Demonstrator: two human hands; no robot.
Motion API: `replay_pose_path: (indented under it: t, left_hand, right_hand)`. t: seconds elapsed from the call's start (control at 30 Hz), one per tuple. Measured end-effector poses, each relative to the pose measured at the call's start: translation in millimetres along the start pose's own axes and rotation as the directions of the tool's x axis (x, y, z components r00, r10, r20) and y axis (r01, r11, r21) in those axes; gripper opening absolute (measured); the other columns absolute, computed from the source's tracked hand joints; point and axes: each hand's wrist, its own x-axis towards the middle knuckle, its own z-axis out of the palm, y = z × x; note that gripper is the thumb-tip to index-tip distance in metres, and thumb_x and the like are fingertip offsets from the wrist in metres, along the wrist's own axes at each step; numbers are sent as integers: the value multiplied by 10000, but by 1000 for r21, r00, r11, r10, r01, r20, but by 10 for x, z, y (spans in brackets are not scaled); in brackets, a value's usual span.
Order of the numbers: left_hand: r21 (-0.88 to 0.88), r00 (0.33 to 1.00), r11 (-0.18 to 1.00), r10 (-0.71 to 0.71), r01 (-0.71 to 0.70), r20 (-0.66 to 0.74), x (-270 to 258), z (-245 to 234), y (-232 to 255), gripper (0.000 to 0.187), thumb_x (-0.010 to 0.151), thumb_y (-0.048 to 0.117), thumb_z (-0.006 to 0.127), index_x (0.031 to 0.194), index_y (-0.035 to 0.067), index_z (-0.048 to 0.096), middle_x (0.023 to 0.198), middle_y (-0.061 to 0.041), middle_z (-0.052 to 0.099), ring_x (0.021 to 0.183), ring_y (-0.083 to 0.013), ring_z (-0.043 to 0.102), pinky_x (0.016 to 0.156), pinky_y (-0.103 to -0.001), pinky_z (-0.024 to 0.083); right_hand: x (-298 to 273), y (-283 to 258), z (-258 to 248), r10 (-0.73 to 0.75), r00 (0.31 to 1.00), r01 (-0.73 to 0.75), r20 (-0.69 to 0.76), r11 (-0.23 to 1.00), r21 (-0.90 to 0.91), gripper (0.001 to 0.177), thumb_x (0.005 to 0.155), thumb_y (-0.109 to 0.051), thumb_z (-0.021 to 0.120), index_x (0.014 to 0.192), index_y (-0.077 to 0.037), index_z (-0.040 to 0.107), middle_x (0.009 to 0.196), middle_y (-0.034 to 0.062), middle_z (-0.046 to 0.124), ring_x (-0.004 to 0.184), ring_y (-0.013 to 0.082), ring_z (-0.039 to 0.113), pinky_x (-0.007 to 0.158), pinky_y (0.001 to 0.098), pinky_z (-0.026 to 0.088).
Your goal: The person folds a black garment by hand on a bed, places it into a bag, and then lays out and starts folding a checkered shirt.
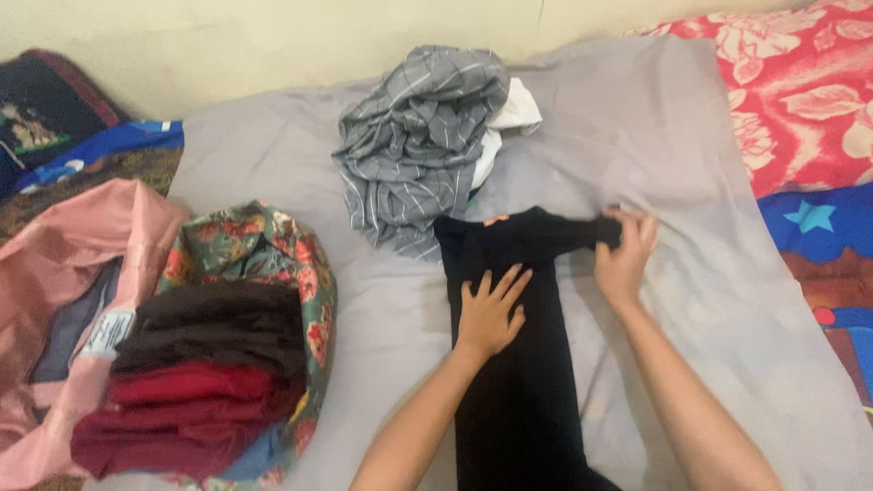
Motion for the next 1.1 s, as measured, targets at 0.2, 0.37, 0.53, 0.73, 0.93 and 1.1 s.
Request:
replay_pose_path:
  t: [0.2, 0.37, 0.53, 0.73, 0.93, 1.1]
  left_hand:
    - [-59, 968, 967, -251, 250, -21, 241, 234, 99, 579, 974, 343, 529, 1525, 179, 451, 1477, -58, 525, 1243, -335, 525, 966, -613, 409]
    - [-511, 901, 819, -397, 261, -177, 307, 753, -260, 449, 1037, 275, 504, 1423, 52, 551, 1400, -147, 640, 1197, -356, 636, 1001, -507, 467]
    - [-933, 815, -36, -477, 357, 330, 300, 979, -502, 591, 1052, 381, 460, 1343, -84, 678, 1162, -166, 783, 938, -312, 703, 864, -437, 529]
    - [-640, 660, -605, -239, 473, 713, 301, 405, -85, 521, 1062, 454, 530, 1299, -6, 592, 1156, -169, 685, 998, -293, 683, 926, -501, 526]
    - [-774, 643, -431, -436, 465, 629, 106, 492, -149, 320, 1001, 173, 566, 1253, -22, 600, 1180, -161, 696, 1060, -303, 682, 915, -506, 555]
    - [-796, 616, -326, -507, 510, 603, -139, 642, -383, 292, 1008, 144, 560, 1231, -36, 619, 1175, -186, 693, 1051, -290, 677, 902, -429, 555]
  right_hand:
    - [581, -505, -429, -173, 946, 176, 275, 984, 15, 508, 735, 72, 585, 1209, -85, 677, 1142, 148, 654, 1113, 403, 613, 976, 483, 458]
    - [537, -883, -657, 73, 892, -1, 445, 987, -161, 463, 812, 14, 626, 1242, -141, 703, 1073, 168, 654, 1025, 411, 631, 851, 521, 505]
    - [129, -937, -665, 144, 816, -26, 560, 977, -212, 430, 797, -54, 660, 1218, -132, 703, 1100, 239, 657, 1023, 458, 640, 854, 525, 528]
    - [-554, -1197, -534, 359, 586, -95, 726, 921, -378, 305, 895, -220, 671, 1132, -28, 695, 1130, 293, 646, 1000, 497, 654, 895, 543, 537]
    - [-820, -1234, -453, 185, 556, -107, 810, 983, -152, 623, 953, -485, 667, 1205, 69, 534, 1041, 302, 647, 919, 465, 684, 776, 505, 564]
    - [-951, -1112, -425, 503, -13, -769, 864, 548, -330, 548, 974, -455, 542, 1267, -18, 388, 928, 245, 704, 600, 348, 736, 462, 406, 579]
